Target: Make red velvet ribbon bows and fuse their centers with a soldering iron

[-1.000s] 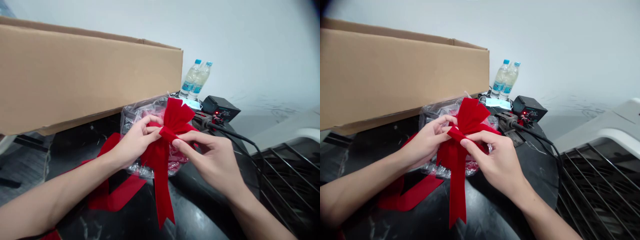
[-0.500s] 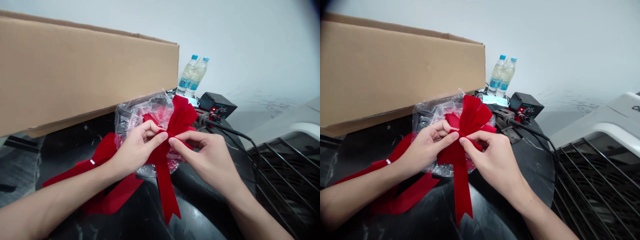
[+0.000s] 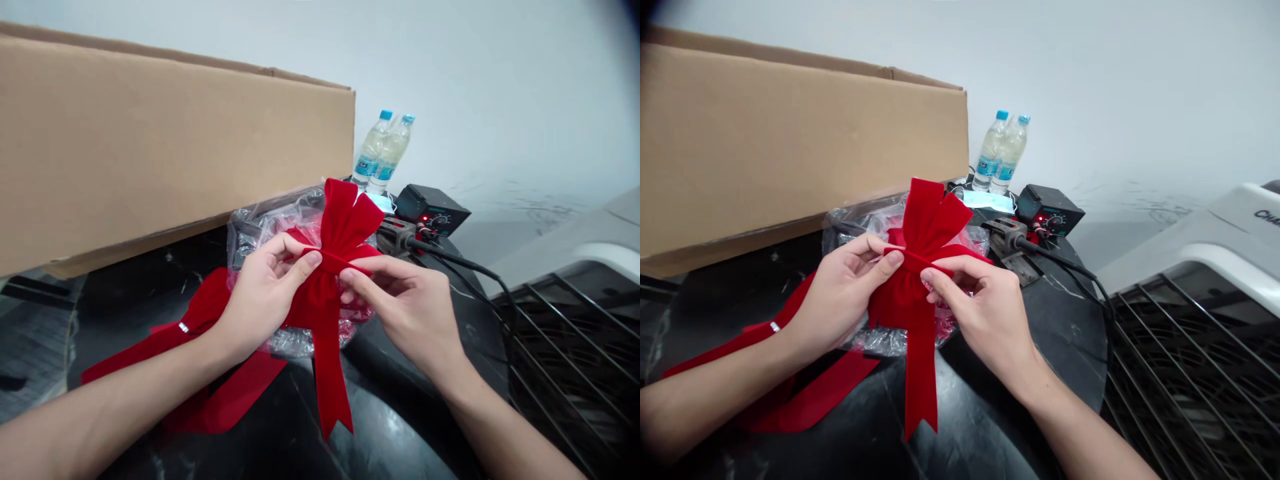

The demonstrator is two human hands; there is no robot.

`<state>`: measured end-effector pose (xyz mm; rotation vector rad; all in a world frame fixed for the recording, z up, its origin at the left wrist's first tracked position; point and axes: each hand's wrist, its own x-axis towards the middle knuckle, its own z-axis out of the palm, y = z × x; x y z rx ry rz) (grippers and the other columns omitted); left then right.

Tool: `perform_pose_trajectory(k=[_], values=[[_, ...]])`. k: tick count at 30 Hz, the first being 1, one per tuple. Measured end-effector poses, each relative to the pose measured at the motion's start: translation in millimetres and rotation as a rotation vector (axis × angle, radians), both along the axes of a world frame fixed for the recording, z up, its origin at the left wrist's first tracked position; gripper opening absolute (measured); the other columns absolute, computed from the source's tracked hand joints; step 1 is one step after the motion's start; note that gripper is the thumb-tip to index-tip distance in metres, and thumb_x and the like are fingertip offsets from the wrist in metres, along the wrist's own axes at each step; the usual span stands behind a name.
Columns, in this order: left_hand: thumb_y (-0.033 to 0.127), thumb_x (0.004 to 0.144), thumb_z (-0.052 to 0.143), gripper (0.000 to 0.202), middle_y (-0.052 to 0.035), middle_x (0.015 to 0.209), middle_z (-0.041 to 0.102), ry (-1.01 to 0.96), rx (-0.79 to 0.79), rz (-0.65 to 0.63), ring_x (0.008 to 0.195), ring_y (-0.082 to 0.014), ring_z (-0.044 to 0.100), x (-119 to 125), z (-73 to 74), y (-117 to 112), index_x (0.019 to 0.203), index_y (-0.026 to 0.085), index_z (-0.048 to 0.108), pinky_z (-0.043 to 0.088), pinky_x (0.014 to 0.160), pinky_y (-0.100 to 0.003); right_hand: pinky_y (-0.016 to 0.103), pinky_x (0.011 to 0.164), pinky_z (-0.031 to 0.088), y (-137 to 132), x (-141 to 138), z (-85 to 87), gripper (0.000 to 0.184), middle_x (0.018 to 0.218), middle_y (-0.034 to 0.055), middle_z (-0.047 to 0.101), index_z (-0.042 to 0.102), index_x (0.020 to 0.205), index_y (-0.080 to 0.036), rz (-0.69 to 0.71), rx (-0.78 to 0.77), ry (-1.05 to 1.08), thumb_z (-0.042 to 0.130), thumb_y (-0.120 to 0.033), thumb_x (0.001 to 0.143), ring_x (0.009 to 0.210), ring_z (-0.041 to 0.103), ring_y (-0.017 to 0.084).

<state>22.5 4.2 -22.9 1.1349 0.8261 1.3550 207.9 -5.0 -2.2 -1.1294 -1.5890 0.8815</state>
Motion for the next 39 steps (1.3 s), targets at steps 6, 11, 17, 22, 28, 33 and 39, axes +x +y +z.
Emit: perform_pose_trajectory(k=[6, 11, 17, 22, 28, 33, 39], values=[[0.034, 0.090, 0.078, 0.022, 0.0029, 0.078, 0.071, 0.002, 0.016, 0.044, 0.070, -0.0089, 0.066, 0.2, 1.0, 0.2, 0.083, 0.019, 0.063, 0.054, 0.064, -0.017, 0.020, 0.051, 0.055, -0.7, 0.1, 1.3, 0.016, 0.068, 0.0018, 0.076, 0.079, 0.091, -0.019, 0.006, -0.029, 0.036, 0.081, -0.035, 0.087, 0.058, 0.071, 0.015], [0.033, 0.090, 0.078, 0.019, 0.0010, 0.082, 0.072, 0.002, 0.020, 0.042, 0.076, -0.0118, 0.068, 1.3, 1.9, -1.0, 0.084, 0.020, 0.065, 0.055, 0.070, -0.020, 0.023, 0.063, 0.058, -2.2, -2.0, -2.4, 0.011, 0.078, 0.0003, 0.077, 0.078, 0.088, -0.022, -0.032, 0.089, -0.022, 0.076, -0.032, 0.092, 0.067, 0.071, 0.014], [0.033, 0.088, 0.079, 0.016, -0.0008, 0.089, 0.070, 0.031, 0.047, 0.098, 0.085, -0.0150, 0.067, 1.8, 2.5, 0.3, 0.088, 0.020, 0.068, 0.053, 0.077, -0.024, 0.028, 0.076, 0.061, -2.4, -9.3, -9.7, 0.005, 0.093, 0.0027, 0.079, 0.078, 0.089, -0.022, -0.108, 0.194, 0.004, 0.077, -0.028, 0.090, 0.081, 0.073, 0.017], [0.032, 0.090, 0.077, 0.014, 0.0003, 0.088, 0.069, 0.050, 0.066, 0.085, 0.084, -0.0138, 0.064, 0.6, 1.9, 0.8, 0.088, 0.021, 0.068, 0.051, 0.078, -0.023, 0.025, 0.070, 0.060, -1.2, -9.8, -10.5, 0.008, 0.082, 0.0013, 0.077, 0.077, 0.083, -0.021, -0.088, 0.170, 0.047, 0.078, -0.027, 0.089, 0.073, 0.071, 0.015], [0.033, 0.091, 0.076, 0.015, 0.0002, 0.088, 0.069, 0.090, 0.089, 0.108, 0.086, -0.0142, 0.065, 0.1, 4.7, -2.7, 0.088, 0.021, 0.067, 0.051, 0.079, -0.023, 0.025, 0.060, 0.058, -0.9, -10.1, -10.2, 0.013, 0.071, 0.0004, 0.074, 0.075, 0.079, -0.021, -0.106, 0.139, 0.107, 0.081, -0.030, 0.086, 0.062, 0.068, 0.014], [0.033, 0.092, 0.074, 0.016, -0.0004, 0.089, 0.069, 0.151, 0.112, 0.140, 0.085, -0.0151, 0.066, 0.9, 7.6, -5.5, 0.088, 0.021, 0.066, 0.052, 0.077, -0.024, 0.025, 0.060, 0.057, -1.7, -11.7, -12.1, 0.012, 0.073, 0.0003, 0.074, 0.076, 0.081, -0.021, -0.113, 0.159, 0.111, 0.081, -0.030, 0.087, 0.062, 0.068, 0.014], [0.029, 0.091, 0.075, 0.012, -0.0008, 0.092, 0.069, 0.172, 0.154, 0.180, 0.088, -0.0159, 0.067, 3.2, 7.4, -5.6, 0.088, 0.021, 0.067, 0.052, 0.082, -0.025, 0.027, 0.057, 0.058, -7.4, -10.2, -11.0, 0.013, 0.075, 0.0017, 0.076, 0.078, 0.085, -0.021, -0.195, 0.179, -0.070, 0.079, -0.033, 0.089, 0.059, 0.068, 0.015]])
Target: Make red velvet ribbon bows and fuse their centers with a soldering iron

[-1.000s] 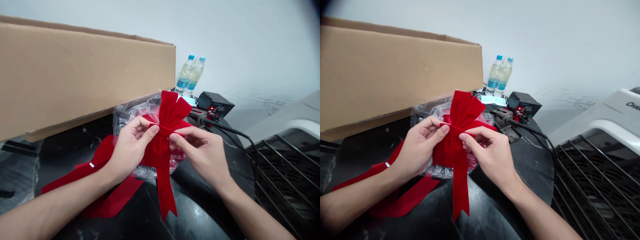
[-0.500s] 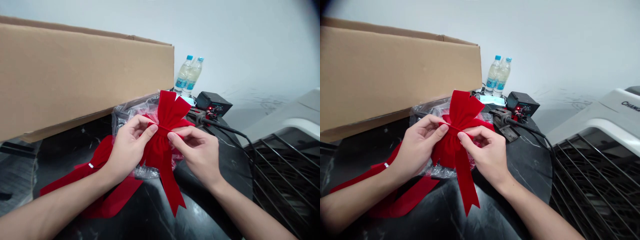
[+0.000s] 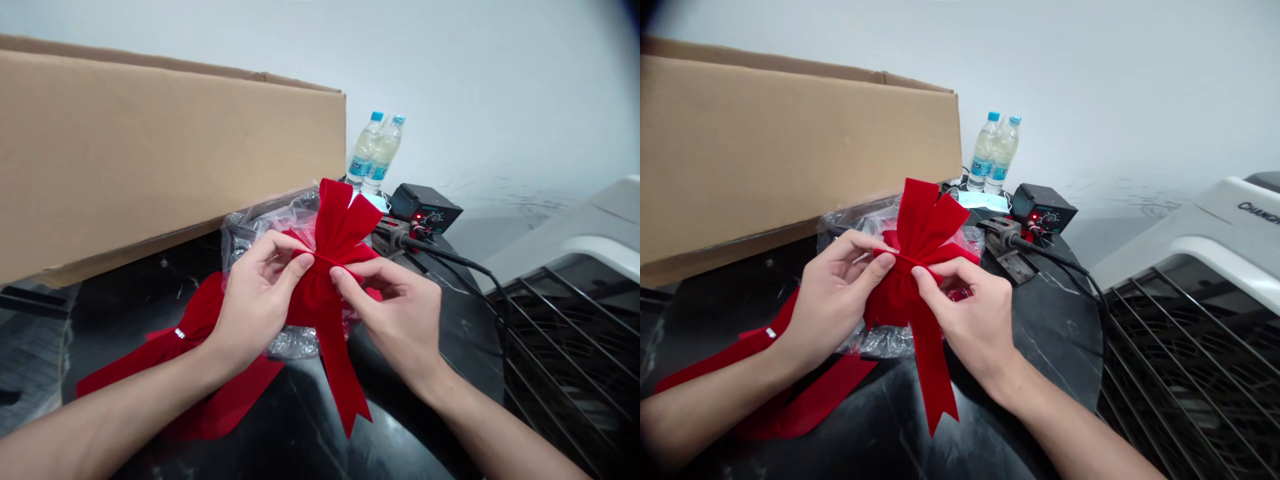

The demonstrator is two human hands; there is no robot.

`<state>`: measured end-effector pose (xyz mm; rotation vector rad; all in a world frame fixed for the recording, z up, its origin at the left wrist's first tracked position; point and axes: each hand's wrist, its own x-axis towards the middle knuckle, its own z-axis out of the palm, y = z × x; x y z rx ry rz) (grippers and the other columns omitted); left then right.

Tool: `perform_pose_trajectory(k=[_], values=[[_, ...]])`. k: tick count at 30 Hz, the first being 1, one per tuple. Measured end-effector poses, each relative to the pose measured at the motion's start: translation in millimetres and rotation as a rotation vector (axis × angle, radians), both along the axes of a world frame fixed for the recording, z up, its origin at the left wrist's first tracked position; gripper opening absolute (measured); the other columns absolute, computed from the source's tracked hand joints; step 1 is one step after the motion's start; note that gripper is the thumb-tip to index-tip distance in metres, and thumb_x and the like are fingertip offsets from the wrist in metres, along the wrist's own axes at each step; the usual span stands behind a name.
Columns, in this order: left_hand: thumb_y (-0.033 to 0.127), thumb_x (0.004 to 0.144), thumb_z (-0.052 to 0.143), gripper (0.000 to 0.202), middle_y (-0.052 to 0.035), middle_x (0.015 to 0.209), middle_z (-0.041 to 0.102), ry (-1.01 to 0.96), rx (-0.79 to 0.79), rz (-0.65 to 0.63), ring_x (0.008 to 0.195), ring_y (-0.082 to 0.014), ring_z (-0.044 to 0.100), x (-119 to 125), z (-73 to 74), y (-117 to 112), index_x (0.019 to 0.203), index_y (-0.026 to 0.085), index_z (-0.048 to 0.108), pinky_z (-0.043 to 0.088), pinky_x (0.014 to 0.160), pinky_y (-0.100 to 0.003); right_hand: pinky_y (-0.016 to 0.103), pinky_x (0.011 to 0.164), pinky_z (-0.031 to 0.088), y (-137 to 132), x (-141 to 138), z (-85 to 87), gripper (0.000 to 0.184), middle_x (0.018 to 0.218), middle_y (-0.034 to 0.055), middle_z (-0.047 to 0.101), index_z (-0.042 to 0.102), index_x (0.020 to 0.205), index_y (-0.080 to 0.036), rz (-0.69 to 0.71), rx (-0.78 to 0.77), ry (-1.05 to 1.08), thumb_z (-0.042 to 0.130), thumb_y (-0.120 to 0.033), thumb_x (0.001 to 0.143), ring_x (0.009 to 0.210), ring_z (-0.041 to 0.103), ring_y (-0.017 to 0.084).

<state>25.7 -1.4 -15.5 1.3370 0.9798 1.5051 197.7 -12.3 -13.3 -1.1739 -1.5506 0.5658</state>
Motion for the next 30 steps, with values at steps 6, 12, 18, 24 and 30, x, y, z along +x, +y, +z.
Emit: perform_pose_trajectory(k=[6, 12, 18, 24, 30], values=[[0.029, 0.092, 0.075, 0.012, -0.0012, 0.092, 0.069, 0.018, 0.015, 0.036, 0.089, -0.0165, 0.066, 2.3, -2.8, 0.2, 0.089, 0.021, 0.066, 0.051, 0.082, -0.025, 0.034, 0.077, 0.063, -0.4, -1.2, 1.6, 0.006, 0.086, 0.0027, 0.077, 0.075, 0.086, -0.023, -0.036, 0.159, -0.136, 0.075, -0.026, 0.091, 0.074, 0.072, 0.018], [0.029, 0.093, 0.074, 0.012, 0.0000, 0.090, 0.068, 0.009, 0.016, 0.026, 0.087, -0.0147, 0.065, 1.8, -1.3, -1.1, 0.089, 0.021, 0.065, 0.050, 0.081, -0.024, 0.033, 0.082, 0.061, 2.6, -3.2, 0.4, 0.009, 0.092, 0.0037, 0.076, 0.072, 0.083, -0.021, 0.053, 0.100, 0.003, 0.074, -0.024, 0.092, 0.081, 0.071, 0.018], [0.032, 0.087, 0.079, 0.016, -0.0011, 0.087, 0.071, -0.091, -0.071, -0.029, 0.087, -0.0165, 0.067, -1.8, 2.0, -2.0, 0.088, 0.020, 0.069, 0.053, 0.080, -0.026, 0.029, 0.071, 0.060, 6.4, -3.1, 3.5, 0.016, 0.082, 0.0028, 0.076, 0.071, 0.074, -0.021, 0.133, 0.029, 0.169, 0.079, -0.026, 0.087, 0.076, 0.071, 0.017], [0.032, 0.083, 0.084, 0.016, -0.0014, 0.087, 0.074, -0.118, -0.150, -0.069, 0.076, -0.0139, 0.067, -6.6, 3.8, 1.9, 0.088, 0.021, 0.074, 0.054, 0.073, -0.024, 0.026, 0.058, 0.057, 10.4, -0.2, 7.0, 0.016, 0.071, 0.0027, 0.075, 0.076, 0.074, -0.020, 0.157, -0.134, 0.235, 0.083, -0.031, 0.083, 0.061, 0.068, 0.015], [0.024, 0.079, 0.088, 0.015, -0.0014, 0.083, 0.076, -0.269, -0.280, -0.150, 0.076, -0.0117, 0.068, -6.2, 8.1, 2.6, 0.086, 0.018, 0.076, 0.055, 0.073, -0.020, 0.025, 0.057, 0.056, 10.4, 0.6, 5.2, 0.019, 0.067, 0.0014, 0.072, 0.073, 0.069, -0.020, 0.167, -0.126, 0.295, 0.084, -0.029, 0.081, 0.059, 0.065, 0.014]])
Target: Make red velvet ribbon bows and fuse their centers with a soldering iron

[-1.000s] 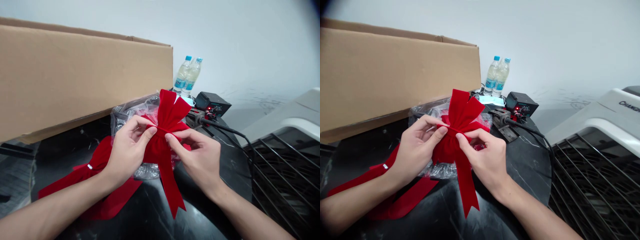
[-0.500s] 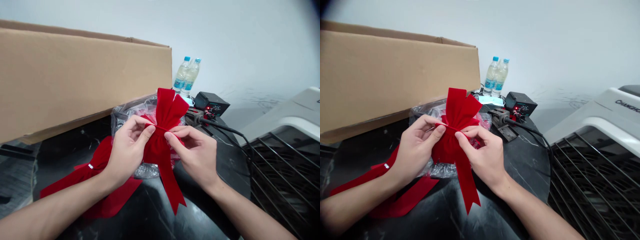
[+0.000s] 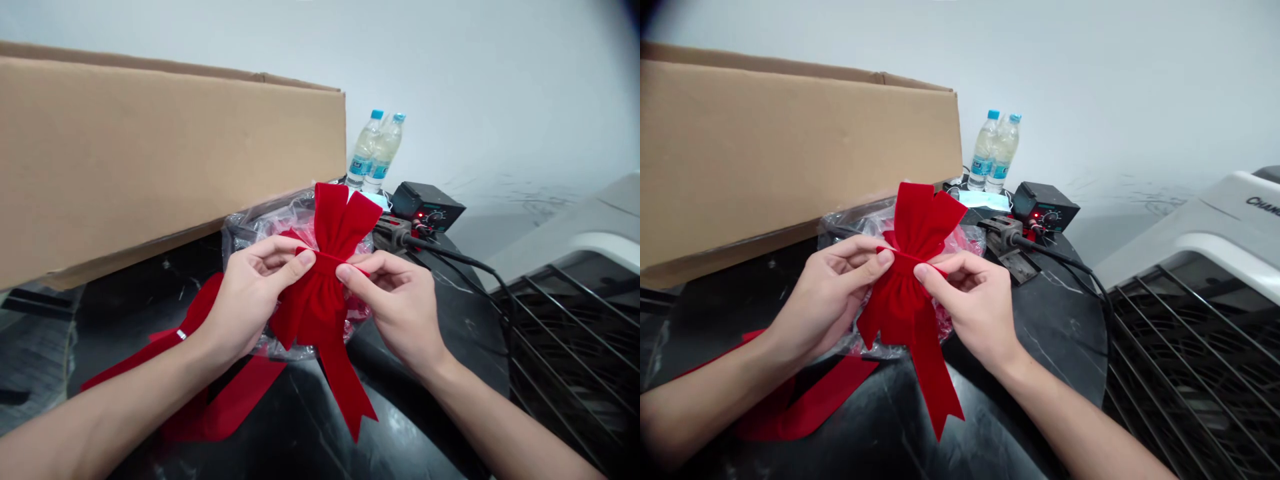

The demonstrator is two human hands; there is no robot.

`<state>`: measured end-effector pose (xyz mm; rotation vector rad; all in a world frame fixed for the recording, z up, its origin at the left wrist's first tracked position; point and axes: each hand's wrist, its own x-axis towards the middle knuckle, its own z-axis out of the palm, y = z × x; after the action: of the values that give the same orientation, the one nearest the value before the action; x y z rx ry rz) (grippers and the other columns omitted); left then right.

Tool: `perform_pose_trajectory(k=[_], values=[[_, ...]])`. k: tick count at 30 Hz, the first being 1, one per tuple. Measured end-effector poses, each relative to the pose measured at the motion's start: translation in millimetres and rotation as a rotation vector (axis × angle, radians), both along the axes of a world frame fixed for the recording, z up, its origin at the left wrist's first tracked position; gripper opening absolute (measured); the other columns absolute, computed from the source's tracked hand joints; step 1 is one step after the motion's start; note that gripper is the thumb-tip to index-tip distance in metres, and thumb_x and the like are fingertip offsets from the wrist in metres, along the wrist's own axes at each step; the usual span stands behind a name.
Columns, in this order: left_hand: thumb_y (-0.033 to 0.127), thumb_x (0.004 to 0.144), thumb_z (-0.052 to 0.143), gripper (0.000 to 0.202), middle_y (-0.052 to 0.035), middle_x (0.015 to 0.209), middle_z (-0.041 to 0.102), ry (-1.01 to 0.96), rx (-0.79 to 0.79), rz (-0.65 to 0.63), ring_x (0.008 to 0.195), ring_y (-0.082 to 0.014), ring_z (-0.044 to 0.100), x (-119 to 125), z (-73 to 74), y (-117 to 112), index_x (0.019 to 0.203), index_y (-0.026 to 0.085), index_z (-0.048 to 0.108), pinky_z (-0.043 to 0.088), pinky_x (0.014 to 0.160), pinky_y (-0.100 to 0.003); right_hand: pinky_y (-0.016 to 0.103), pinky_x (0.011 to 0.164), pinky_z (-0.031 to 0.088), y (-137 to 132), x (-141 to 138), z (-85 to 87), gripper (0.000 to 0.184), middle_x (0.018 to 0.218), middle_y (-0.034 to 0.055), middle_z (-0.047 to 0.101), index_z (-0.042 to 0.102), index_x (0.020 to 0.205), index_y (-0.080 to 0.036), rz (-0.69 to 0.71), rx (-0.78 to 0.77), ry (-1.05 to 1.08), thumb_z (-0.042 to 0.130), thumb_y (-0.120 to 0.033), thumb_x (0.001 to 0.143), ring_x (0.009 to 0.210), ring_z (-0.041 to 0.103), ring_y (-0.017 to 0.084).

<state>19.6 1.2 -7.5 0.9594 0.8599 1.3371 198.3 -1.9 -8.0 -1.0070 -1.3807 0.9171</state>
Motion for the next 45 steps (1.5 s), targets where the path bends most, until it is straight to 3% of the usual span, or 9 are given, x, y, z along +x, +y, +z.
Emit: perform_pose_trajectory(k=[4, 9, 13, 20, 24, 29, 32, 38, 45], values=[[0.023, 0.080, 0.087, 0.014, -0.0020, 0.078, 0.073, -0.032, -0.057, -0.103, 0.071, -0.0085, 0.065, -3.7, 0.5, 4.4, 0.087, 0.015, 0.078, 0.051, 0.067, -0.016, 0.025, 0.059, 0.055, 1.9, 2.9, -3.2, 0.017, 0.070, 0.0007, 0.071, 0.073, 0.072, -0.020, 0.020, 0.023, 0.028, 0.083, -0.029, 0.082, 0.062, 0.064, 0.014], [0.016, 0.082, 0.084, 0.016, 0.0057, 0.062, 0.061, -0.111, -0.062, -0.215, 0.055, -0.0039, 0.053, -7.0, 0.0, 10.4, 0.092, 0.019, 0.072, 0.044, 0.056, -0.013, 0.021, 0.061, 0.052, 3.8, 6.1, -7.1, 0.014, 0.076, -0.0013, 0.071, 0.071, 0.076, -0.021, 0.092, 0.073, 0.061, 0.080, -0.022, 0.086, 0.066, 0.063, 0.011], [0.008, 0.080, 0.084, 0.025, 0.0066, 0.064, 0.060, -0.200, -0.055, -0.270, 0.055, -0.0031, 0.053, -6.4, 0.8, 10.6, 0.079, 0.018, 0.061, 0.044, 0.056, -0.012, 0.019, 0.065, 0.053, 3.9, 7.7, -7.1, 0.014, 0.081, -0.0011, 0.072, 0.070, 0.077, -0.021, 0.149, 0.103, 0.094, 0.080, -0.020, 0.086, 0.072, 0.065, 0.010], [0.022, 0.073, 0.092, 0.027, 0.0023, 0.071, 0.065, -0.146, -0.150, -0.328, 0.063, -0.0069, 0.058, -6.4, -5.6, 10.1, 0.089, 0.018, 0.072, 0.048, 0.061, -0.016, 0.017, 0.064, 0.053, 4.1, 11.6, -2.2, 0.015, 0.084, -0.0008, 0.073, 0.070, 0.076, -0.021, 0.217, 0.118, 0.062, 0.081, -0.020, 0.086, 0.071, 0.065, 0.009], [0.020, 0.072, 0.092, 0.018, 0.0024, 0.068, 0.065, -0.101, -0.146, -0.299, 0.062, -0.0065, 0.057, -5.0, -7.8, 10.6, 0.080, 0.016, 0.076, 0.046, 0.059, -0.016, 0.018, 0.068, 0.054, 4.9, 11.4, -1.6, 0.016, 0.085, -0.0006, 0.073, 0.069, 0.074, -0.020, 0.153, 0.161, 0.018, 0.080, -0.017, 0.085, 0.074, 0.067, 0.010], [0.023, 0.084, 0.082, 0.008, -0.0029, 0.081, 0.073, 0.089, -0.081, -0.239, 0.081, -0.0130, 0.065, -7.1, -3.9, 8.6, 0.083, 0.015, 0.081, 0.054, 0.083, -0.024, 0.022, 0.070, 0.055, 5.1, 13.1, -4.3, 0.014, 0.088, 0.0010, 0.074, 0.069, 0.077, -0.020, 0.080, 0.218, -0.088, 0.079, -0.017, 0.087, 0.077, 0.068, 0.012], [0.022, 0.083, 0.082, 0.008, -0.0044, 0.087, 0.078, 0.217, -0.036, -0.194, 0.084, -0.0151, 0.069, -9.8, -2.1, 7.2, 0.088, 0.016, 0.082, 0.054, 0.078, -0.023, 0.025, 0.076, 0.056, 3.9, 15.0, -5.4, 0.011, 0.092, 0.0019, 0.074, 0.070, 0.082, -0.020, 0.069, 0.259, -0.164, 0.078, -0.017, 0.089, 0.081, 0.069, 0.013], [0.014, 0.070, 0.090, 0.047, -0.0012, 0.088, 0.081, 0.272, 0.005, -0.126, 0.078, -0.0174, 0.074, -10.2, 1.6, 5.6, 0.110, 0.023, 0.067, 0.057, 0.069, -0.023, 0.025, 0.071, 0.055, 1.8, 16.5, -5.2, 0.009, 0.092, 0.0015, 0.074, 0.070, 0.087, -0.021, 0.083, 0.265, -0.230, 0.077, -0.022, 0.091, 0.080, 0.068, 0.014], [0.013, 0.071, 0.090, 0.052, 0.0011, 0.082, 0.080, 0.289, 0.042, -0.176, 0.077, -0.0183, 0.076, -10.2, 1.0, 7.6, 0.112, 0.026, 0.060, 0.059, 0.069, -0.025, 0.026, 0.072, 0.058, -10.1, 14.7, -1.9, 0.008, 0.088, -0.0008, 0.077, 0.073, 0.087, -0.022, -0.002, 0.340, -0.332, 0.078, -0.017, 0.089, 0.076, 0.071, 0.014]])
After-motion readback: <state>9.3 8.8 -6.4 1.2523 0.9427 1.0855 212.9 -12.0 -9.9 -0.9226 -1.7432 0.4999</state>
